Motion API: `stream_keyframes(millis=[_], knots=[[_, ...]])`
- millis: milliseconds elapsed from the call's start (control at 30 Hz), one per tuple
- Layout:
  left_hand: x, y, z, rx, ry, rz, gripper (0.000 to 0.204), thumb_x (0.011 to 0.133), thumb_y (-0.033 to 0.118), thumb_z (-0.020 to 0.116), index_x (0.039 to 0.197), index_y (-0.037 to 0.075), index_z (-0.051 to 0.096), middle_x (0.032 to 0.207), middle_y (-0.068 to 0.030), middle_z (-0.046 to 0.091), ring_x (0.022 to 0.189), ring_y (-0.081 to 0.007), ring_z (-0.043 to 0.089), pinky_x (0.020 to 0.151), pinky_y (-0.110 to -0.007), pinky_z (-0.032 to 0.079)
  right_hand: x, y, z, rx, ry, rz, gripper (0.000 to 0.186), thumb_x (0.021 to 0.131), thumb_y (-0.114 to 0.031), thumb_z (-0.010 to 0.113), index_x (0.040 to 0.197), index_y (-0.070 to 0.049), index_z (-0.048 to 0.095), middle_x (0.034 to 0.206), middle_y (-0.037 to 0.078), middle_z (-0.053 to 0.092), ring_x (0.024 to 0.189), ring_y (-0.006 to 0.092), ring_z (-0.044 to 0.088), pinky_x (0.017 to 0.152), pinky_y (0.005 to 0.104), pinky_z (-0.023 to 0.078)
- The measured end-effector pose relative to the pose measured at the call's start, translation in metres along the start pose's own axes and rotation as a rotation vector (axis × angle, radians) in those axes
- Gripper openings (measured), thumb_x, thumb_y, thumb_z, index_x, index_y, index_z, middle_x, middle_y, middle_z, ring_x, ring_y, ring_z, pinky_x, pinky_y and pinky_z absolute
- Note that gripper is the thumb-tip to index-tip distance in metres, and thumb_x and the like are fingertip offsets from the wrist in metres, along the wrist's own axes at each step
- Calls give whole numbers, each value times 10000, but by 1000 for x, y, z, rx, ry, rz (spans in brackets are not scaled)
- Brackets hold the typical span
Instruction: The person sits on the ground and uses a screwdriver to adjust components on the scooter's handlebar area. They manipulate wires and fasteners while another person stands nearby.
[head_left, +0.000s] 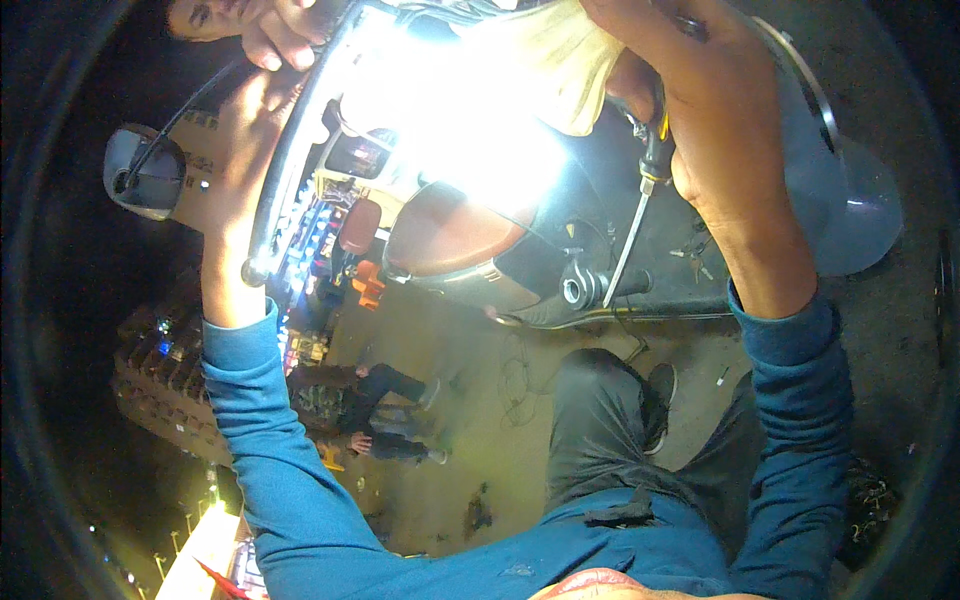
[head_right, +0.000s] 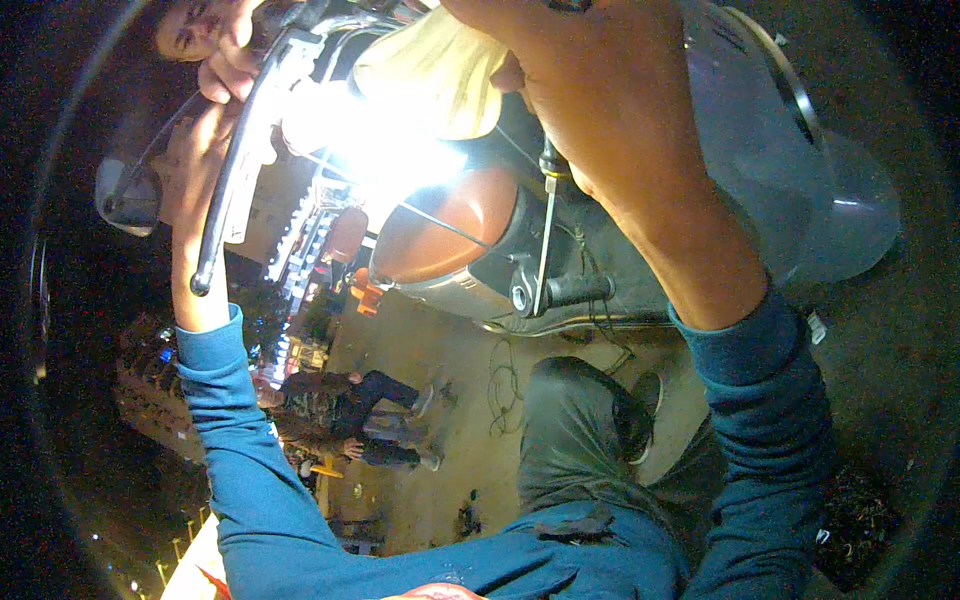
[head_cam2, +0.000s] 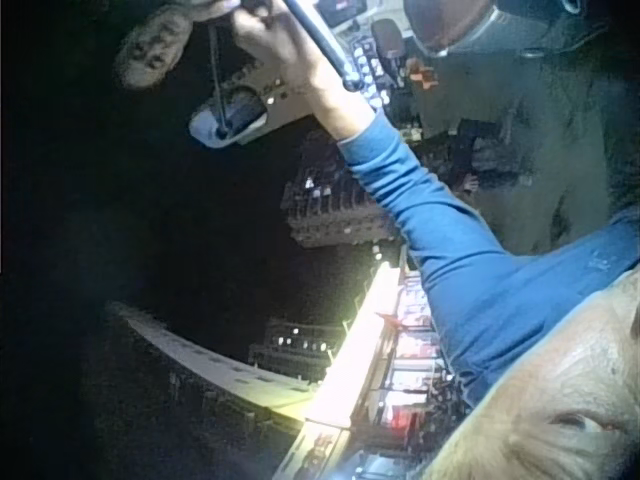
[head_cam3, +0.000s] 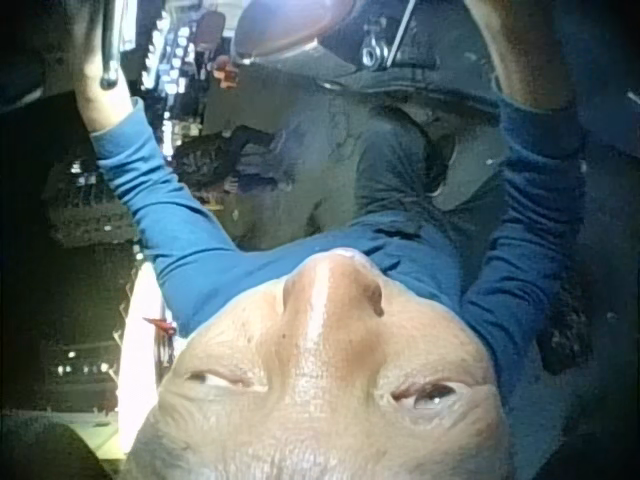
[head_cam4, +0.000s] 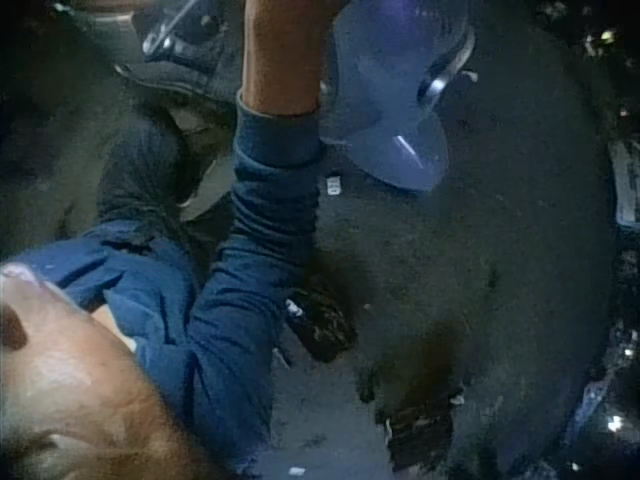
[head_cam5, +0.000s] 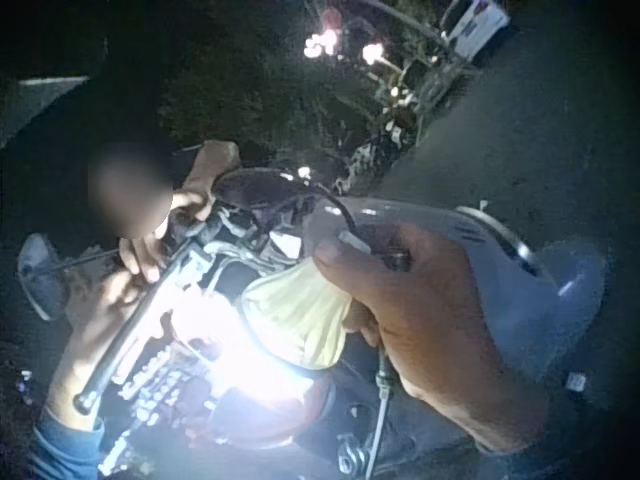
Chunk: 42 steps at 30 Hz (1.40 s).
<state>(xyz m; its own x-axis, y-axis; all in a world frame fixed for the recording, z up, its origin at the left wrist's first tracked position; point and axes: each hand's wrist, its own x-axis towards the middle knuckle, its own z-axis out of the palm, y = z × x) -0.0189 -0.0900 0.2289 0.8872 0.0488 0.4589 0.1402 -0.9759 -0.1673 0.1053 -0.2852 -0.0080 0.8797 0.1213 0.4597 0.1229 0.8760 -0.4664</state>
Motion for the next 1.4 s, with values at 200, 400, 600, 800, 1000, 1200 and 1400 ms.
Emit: stream_keyframes(millis=[200, 400, 600, 800, 1000, 1200, 1400], knots=[[-8, -3, 5, -323, -94, -40, 388, 1026, 276, 642, 1285, -10, 603, 1094, -17, 661, 939, -73, 599, 777, -244, 482, 3, 2, 12, -137, 69, -147, 322, 897, -334, 802, 964, -28, 724, 702, 10, 629, 547, 66, 518, 508, 219, 356], [-10, -12, 6, -344, -107, 212, 318, 1026, 276, 635, 1072, -32, 697, 891, -35, 692, 792, -79, 628, 714, -254, 506, 13, -17, 10, -213, 17, -135, 366, 885, -325, 818, 1020, 4, 730, 664, -12, 595, 545, 51, 496, 488, 227, 329], [-10, -13, 9, -180, -29, 184, 299, 1019, 265, 656, 996, -28, 715, 840, -55, 704, 767, -96, 647, 711, -280, 543, 31, -56, -9, -468, -25, -166, 283, 913, -339, 786, 906, -74, 688, 653, -12, 589, 518, 75, 520, 456, 232, 374], [0, -11, 21, -388, -104, 49, 351, 955, 308, 717, 920, -41, 728, 772, -67, 713, 720, -126, 673, 671, -298, 550, 77, -98, -25, -611, -207, -193, 237, 936, -278, 760, 1033, -71, 701, 722, -30, 609, 545, 49, 522, 474, 208, 393], [10, -16, 25, -233, 76, 98, 440, 896, 392, 773, 787, -34, 756, 702, -116, 735, 654, -163, 721, 645, -320, 563, 116, -126, 5, -958, -382, -319, 385, 942, -323, 742, 1178, -22, 706, 871, 26, 684, 622, 65, 574, 540, 249, 458], [8, -11, 28, -284, 61, 123, 361, 910, 353, 761, 774, 19, 771, 681, -82, 730, 598, -153, 694, 590, -311, 536, 131, -130, 26, -1658, -386, -289, 440, 931, -310, 742, 1279, -44, 704, 983, 91, 725, 772, 123, 628, 682, 314, 517], [2, -10, 30, -473, 10, 118, 287, 906, 255, 759, 775, 0, 758, 724, -99, 742, 594, -158, 685, 568, -283, 525, 83, -139, 24, -1626, -647, -57, 309, 921, -294, 768, 1120, -60, 730, 868, 8, 692, 734, 112, 611, 635, 309, 500]])
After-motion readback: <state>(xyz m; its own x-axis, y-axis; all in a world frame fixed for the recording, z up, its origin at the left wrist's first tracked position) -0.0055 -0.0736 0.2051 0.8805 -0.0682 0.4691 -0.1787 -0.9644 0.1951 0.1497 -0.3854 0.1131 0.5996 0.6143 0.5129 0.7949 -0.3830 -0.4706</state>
